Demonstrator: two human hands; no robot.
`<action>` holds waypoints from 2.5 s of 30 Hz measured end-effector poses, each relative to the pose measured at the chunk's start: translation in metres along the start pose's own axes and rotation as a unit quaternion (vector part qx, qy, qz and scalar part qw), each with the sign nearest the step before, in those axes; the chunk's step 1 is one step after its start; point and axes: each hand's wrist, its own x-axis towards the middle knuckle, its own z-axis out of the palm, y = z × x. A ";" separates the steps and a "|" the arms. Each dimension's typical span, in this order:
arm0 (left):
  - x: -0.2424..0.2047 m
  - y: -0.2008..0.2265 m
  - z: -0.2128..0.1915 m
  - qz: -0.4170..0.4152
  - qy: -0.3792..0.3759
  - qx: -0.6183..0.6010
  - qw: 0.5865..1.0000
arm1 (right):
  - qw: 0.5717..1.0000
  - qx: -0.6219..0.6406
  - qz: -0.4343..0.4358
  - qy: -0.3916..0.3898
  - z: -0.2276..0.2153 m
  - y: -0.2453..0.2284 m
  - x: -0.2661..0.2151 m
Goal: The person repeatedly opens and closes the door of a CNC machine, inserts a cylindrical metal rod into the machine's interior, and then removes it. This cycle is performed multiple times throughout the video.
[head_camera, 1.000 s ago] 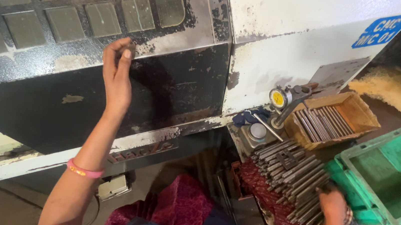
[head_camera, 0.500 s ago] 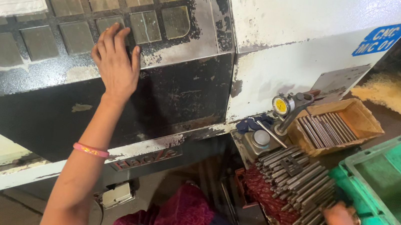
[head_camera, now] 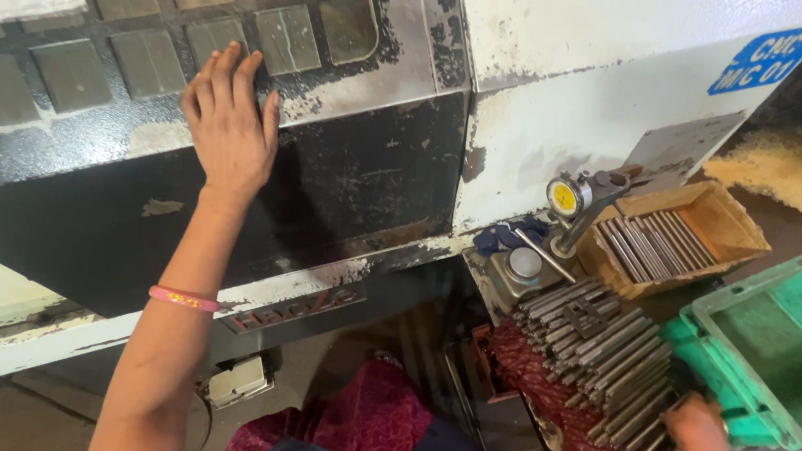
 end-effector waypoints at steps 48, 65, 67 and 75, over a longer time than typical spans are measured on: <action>-0.009 -0.009 -0.011 0.002 -0.011 -0.008 1.000 | 0.971 0.128 -0.016 0.203 0.053 -0.001 -0.021; -0.009 -0.019 -0.015 0.022 -0.037 -0.054 0.998 | 0.761 0.555 -0.234 0.241 -0.006 -0.016 -0.063; -0.008 -0.018 -0.018 0.023 -0.040 -0.044 0.998 | 0.769 0.555 -0.199 0.247 0.007 -0.012 -0.066; -0.011 -0.018 -0.019 0.033 -0.036 -0.052 0.997 | 0.914 0.306 -0.151 0.220 0.034 -0.011 -0.078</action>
